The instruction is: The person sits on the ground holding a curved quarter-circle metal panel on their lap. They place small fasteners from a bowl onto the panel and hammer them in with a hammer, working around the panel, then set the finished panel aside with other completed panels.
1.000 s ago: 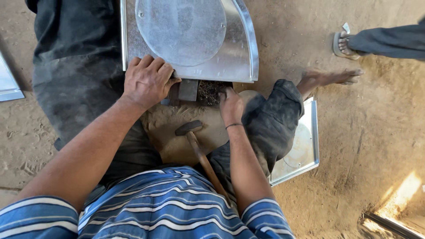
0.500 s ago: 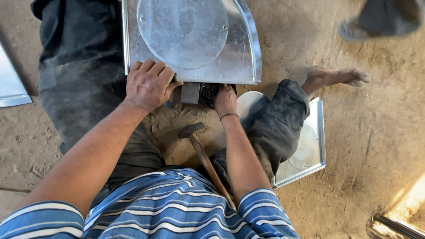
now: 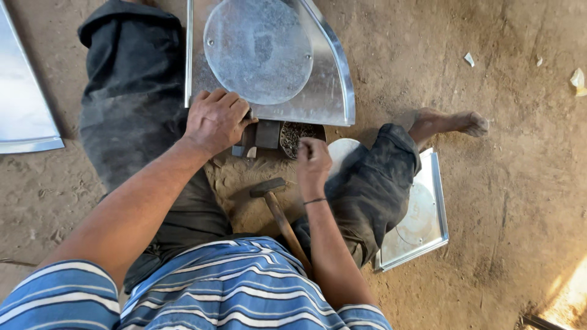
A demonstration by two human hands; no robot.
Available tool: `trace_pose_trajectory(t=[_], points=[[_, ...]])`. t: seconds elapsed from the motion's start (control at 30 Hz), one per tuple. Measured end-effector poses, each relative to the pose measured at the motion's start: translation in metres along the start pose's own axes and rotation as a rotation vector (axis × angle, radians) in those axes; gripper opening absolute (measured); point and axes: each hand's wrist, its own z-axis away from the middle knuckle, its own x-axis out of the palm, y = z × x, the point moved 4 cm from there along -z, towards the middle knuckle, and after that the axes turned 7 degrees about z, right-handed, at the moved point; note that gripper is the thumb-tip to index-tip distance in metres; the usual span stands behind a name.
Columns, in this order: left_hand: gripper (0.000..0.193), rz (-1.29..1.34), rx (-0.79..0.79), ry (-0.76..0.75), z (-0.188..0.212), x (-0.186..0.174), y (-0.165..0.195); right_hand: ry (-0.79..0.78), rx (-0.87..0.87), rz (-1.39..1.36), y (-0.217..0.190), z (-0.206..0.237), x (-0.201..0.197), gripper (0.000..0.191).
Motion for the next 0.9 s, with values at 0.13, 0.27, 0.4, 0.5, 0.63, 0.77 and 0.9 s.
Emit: trace_pose_trajectory(t=[0.13,0.27,0.4,0.5,0.63,0.77,0.9], points=[[0.034,-0.021,0.022,-0.081,-0.017,-0.017,0.003,-0.147,-0.308,0.101,-0.057,-0.007,0.011,0.013],[0.035,-0.069,0.091,0.055,-0.039,-0.047,0.013,-0.162,-0.427,0.164,-0.087,-0.031,0.030,0.018],[0.034,-0.015,0.067,0.007,-0.045,-0.064,0.016,-0.109,-0.474,0.287,-0.090,-0.037,0.038,0.031],[0.036,0.012,0.052,-0.009,-0.039,-0.063,0.014,-0.295,-0.169,0.075,-0.069,-0.030,0.041,0.040],[0.029,-0.046,0.100,0.011,-0.019,-0.050,0.010,-0.294,0.324,-0.947,-0.046,-0.008,0.027,0.034],[0.024,0.026,0.102,-0.005,0.010,-0.036,0.011,-0.242,0.670,-1.294,-0.027,0.018,0.024,0.023],[0.016,0.037,0.118,-0.007,0.032,-0.023,0.015,-0.190,0.829,-1.237,-0.012,0.030,0.037,0.019]])
